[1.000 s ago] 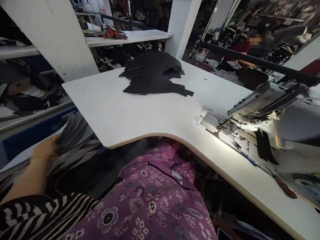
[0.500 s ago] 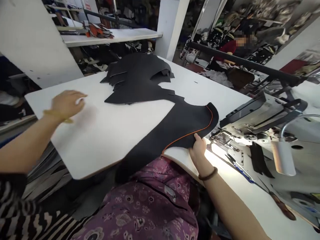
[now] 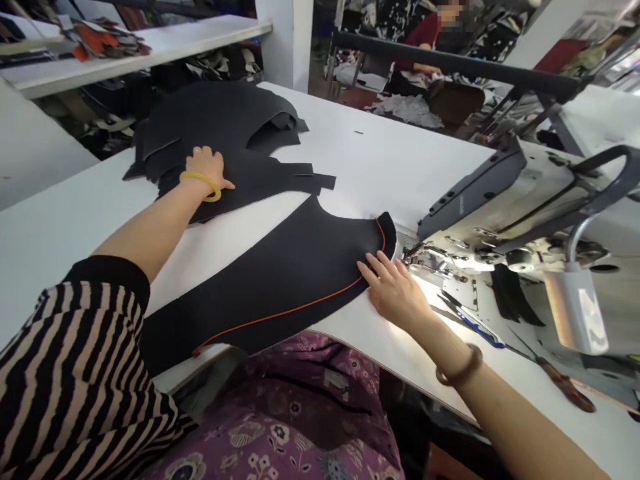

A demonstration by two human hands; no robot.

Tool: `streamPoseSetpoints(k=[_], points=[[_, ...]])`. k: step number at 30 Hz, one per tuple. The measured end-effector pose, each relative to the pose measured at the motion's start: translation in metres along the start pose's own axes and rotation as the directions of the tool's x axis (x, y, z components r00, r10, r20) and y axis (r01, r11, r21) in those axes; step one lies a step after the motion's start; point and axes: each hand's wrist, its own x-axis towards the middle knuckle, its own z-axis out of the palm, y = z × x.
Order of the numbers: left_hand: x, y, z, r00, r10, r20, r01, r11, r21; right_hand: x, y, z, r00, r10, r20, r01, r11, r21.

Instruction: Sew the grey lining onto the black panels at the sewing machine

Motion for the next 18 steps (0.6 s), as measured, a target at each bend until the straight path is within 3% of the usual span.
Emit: streamPoseSetpoints(k=[3,7,10,12,13,15,18], points=[[-0.005,0.0,-0.011,0.998,0.055,0.009,-0.055,0.998,-0.005,0.011,0.008,0.017,0.995,-0.087,0.051,0.09,0.993,-0.075],[-0.004,0.017,-0.022,0.999,0.012,0.036,-0.015,0.997,0.08,0.008,-0.03,0.019,0.992,-0.094,0.079,0.102,0.99,-0.097],[-0.026,0.054,-0.031,0.992,0.112,-0.055,-0.107,0.99,0.088,0.004,-0.052,0.013,0.989,-0.097,0.111,0.108,0.99,-0.096],[-0.058,0.09,-0.035,0.967,0.232,-0.107,-0.219,0.968,0.122,0.005,-0.052,0.01,0.984,-0.101,0.145,0.111,0.992,-0.062],[-0.078,0.109,-0.035,0.947,0.313,-0.076,-0.301,0.943,0.142,0.006,-0.048,0.009,0.982,-0.103,0.16,0.109,0.994,-0.032],[-0.12,0.145,-0.032,0.864,0.488,0.125,-0.502,0.856,0.123,0.009,-0.034,0.008,0.98,-0.09,0.177,0.089,0.996,0.018],[-0.167,0.187,-0.024,0.659,0.629,0.413,-0.662,0.746,-0.081,0.008,-0.013,0.009,0.978,-0.007,0.209,0.006,1.0,0.007]])
